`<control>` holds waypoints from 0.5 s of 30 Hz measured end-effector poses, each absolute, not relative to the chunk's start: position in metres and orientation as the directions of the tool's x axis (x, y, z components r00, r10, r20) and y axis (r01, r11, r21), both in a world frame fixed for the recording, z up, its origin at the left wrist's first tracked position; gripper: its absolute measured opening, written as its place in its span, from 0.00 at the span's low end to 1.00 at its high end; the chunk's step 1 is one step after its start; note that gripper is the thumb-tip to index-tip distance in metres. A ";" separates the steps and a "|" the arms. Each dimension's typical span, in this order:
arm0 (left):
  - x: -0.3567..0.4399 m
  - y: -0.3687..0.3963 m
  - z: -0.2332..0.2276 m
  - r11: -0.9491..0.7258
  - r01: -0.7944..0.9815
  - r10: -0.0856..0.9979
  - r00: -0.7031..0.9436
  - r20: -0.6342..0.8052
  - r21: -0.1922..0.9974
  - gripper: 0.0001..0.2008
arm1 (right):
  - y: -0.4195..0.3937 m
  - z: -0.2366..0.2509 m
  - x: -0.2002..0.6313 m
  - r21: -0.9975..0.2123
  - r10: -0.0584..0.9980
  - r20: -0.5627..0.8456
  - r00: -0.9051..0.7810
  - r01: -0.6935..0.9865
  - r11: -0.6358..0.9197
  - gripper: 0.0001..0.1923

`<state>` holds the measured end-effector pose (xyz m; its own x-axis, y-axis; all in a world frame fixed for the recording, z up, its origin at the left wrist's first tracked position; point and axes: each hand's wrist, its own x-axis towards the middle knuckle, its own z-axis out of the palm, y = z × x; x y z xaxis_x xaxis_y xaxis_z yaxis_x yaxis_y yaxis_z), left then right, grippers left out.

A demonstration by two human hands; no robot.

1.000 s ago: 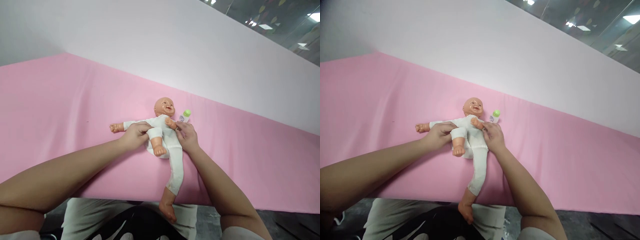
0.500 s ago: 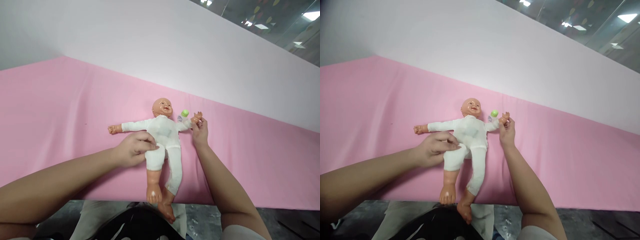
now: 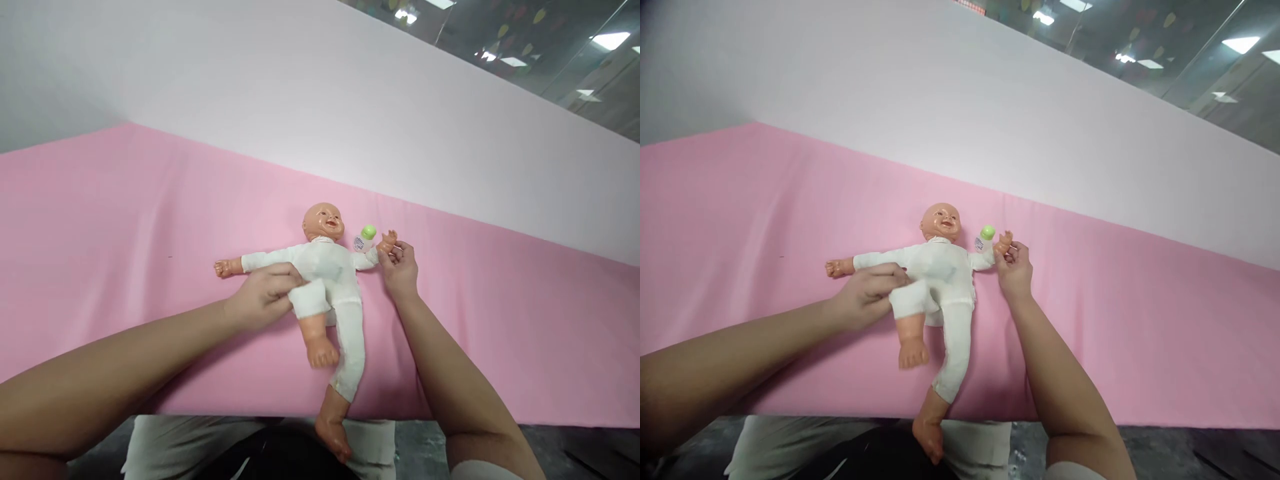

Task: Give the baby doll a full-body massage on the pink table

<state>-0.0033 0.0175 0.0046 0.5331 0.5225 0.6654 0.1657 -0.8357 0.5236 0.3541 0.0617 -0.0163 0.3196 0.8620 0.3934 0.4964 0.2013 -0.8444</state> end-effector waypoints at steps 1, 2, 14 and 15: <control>-0.005 0.024 0.003 -0.806 0.228 0.576 0.514 0.635 0.547 0.12 | 0.058 -0.014 0.346 -0.810 0.856 0.437 0.275 0.535 0.242 0.31; -0.006 0.030 0.001 -0.765 0.287 0.633 0.496 0.594 0.576 0.12 | 0.055 -0.013 0.339 -0.759 0.853 0.477 0.212 0.589 0.277 0.29; -0.002 0.050 -0.010 -0.631 0.334 0.760 0.449 0.470 0.700 0.09 | 0.047 -0.017 0.308 -0.301 0.762 0.559 -0.326 0.777 0.553 0.19; -0.003 0.048 -0.009 -0.647 0.329 0.747 0.457 0.484 0.687 0.10 | 0.047 -0.016 0.310 -0.340 0.776 0.561 -0.289 0.775 0.534 0.19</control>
<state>-0.0032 0.0484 -0.0091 0.4566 0.7465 0.4840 0.3294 -0.6472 0.6875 0.3099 0.0470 -0.0165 -0.2887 0.7760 0.5608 0.7745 0.5336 -0.3397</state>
